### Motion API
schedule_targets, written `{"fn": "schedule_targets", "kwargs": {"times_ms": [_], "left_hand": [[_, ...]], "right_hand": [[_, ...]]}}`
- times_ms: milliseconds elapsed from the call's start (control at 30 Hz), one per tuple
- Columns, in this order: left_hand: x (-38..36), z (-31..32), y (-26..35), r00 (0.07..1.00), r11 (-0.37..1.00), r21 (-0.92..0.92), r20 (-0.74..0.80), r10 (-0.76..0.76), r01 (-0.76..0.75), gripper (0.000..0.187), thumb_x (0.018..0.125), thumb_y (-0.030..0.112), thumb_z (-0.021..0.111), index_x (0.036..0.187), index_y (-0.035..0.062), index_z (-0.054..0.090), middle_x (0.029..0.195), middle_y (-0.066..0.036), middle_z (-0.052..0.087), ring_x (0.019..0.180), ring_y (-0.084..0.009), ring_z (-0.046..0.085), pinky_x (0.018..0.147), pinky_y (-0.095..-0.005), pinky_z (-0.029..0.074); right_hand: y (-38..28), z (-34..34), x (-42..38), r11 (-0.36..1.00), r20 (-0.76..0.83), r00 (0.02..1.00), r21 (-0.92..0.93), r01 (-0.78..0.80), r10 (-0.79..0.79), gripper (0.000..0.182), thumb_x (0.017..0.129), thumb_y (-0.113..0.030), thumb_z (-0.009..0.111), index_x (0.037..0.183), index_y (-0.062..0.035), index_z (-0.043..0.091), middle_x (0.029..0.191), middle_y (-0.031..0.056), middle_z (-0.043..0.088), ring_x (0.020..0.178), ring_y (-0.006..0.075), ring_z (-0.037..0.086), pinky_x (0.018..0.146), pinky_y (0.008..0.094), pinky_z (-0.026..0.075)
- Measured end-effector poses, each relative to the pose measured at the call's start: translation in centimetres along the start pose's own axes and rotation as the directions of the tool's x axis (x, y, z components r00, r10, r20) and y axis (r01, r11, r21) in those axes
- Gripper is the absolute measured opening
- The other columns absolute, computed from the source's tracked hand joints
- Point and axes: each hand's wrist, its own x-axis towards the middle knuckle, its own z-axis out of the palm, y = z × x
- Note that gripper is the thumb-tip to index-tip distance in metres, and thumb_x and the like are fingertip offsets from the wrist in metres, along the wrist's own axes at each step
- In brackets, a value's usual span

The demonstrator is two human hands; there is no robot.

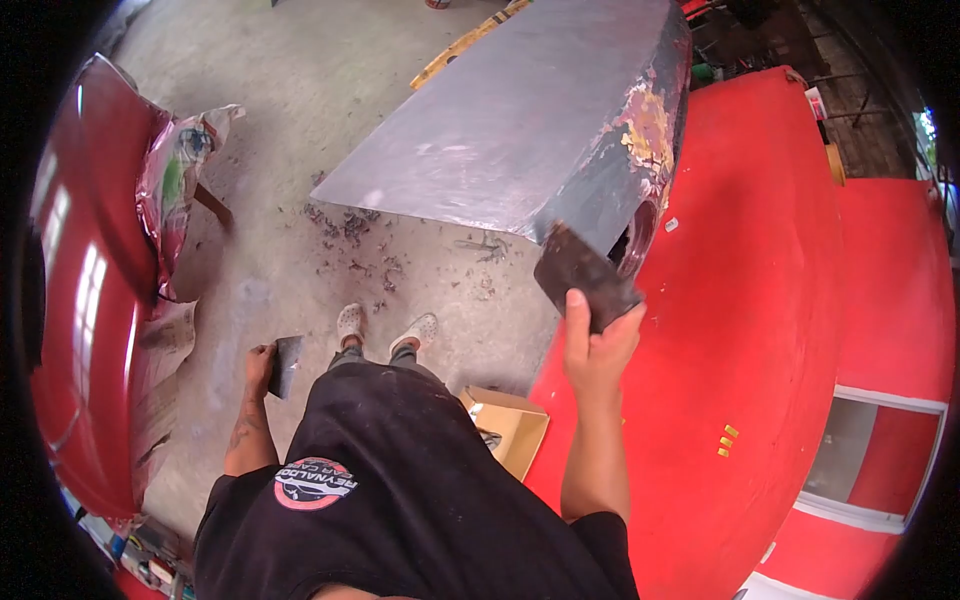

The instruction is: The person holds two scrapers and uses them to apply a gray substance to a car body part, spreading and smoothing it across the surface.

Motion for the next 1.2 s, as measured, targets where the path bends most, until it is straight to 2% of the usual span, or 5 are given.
{"fn": "schedule_targets", "kwargs": {"times_ms": [133, 267, 900, 1133, 1200], "left_hand": [[0.0, -0.2, -0.8, 0.999, 0.999, 0.004, -0.002, -0.044, 0.044, 0.038, 0.085, 0.032, 0.065, 0.085, -0.0062, 0.069, 0.07, -0.009, 0.064, 0.067, -0.0154, 0.058, 0.066, -0.0326, 0.047], [-0.3, -0.3, -0.5, 0.998, 0.998, 0.02, 0.016, -0.058, 0.057, 0.038, 0.086, 0.031, 0.065, 0.087, -0.0065, 0.069, 0.071, -0.009, 0.064, 0.067, -0.0154, 0.058, 0.066, -0.0325, 0.048], [0.1, -0.4, 0.0, 0.999, 1.0, 0.001, 0.034, -0.012, 0.012, 0.039, 0.086, 0.032, 0.065, 0.088, -0.0068, 0.069, 0.072, -0.009, 0.064, 0.067, -0.0153, 0.058, 0.066, -0.0317, 0.047], [0.1, -0.3, 0.8, 0.999, 0.998, 0.063, 0.035, -0.006, 0.004, 0.039, 0.086, 0.032, 0.065, 0.089, -0.0065, 0.069, 0.074, -0.011, 0.066, 0.07, -0.0167, 0.06, 0.069, -0.033, 0.049], [0.5, -0.2, 0.9, 0.999, 0.998, 0.062, 0.035, -0.015, 0.012, 0.039, 0.086, 0.032, 0.065, 0.088, -0.0064, 0.068, 0.074, -0.012, 0.066, 0.071, -0.0169, 0.061, 0.07, -0.0331, 0.049]], "right_hand": [[1.0, -1.4, -1.4, 0.912, 0.268, 0.952, -0.336, 0.236, -0.148, 0.02, 0.084, 0.002, 0.065, 0.1, 0.0001, 0.054, 0.079, 0.0151, 0.063, 0.067, 0.0283, 0.063, 0.066, 0.0351, 0.052], [1.8, -1.8, -0.9, 0.85, 0.207, 0.912, -0.335, 0.407, -0.354, 0.026, 0.079, 0.011, 0.066, 0.097, -0.0005, 0.051, 0.089, 0.018, 0.067, 0.075, 0.0293, 0.066, 0.067, 0.0334, 0.053], [2.9, 4.0, -0.7, 0.889, 0.036, 0.894, -0.094, 0.448, -0.446, 0.017, 0.087, 0.004, 0.066, 0.097, 0.0018, 0.052, 0.091, 0.0142, 0.067, 0.078, 0.018, 0.064, 0.073, 0.0287, 0.052], [1.6, 4.8, -0.4, 0.993, -0.192, 0.975, 0.0, 0.118, -0.116, 0.009, 0.087, 0.001, 0.067, 0.093, -0.0011, 0.061, 0.086, 0.0143, 0.069, 0.079, 0.0245, 0.068, 0.074, 0.0313, 0.053], [2.7, 5.8, -0.8, 0.955, 0.146, 0.971, -0.204, 0.214, -0.187, 0.01, 0.087, -0.002, 0.068, 0.093, -0.0003, 0.061, 0.087, 0.0144, 0.069, 0.079, 0.027, 0.069, 0.072, 0.0328, 0.054]]}}
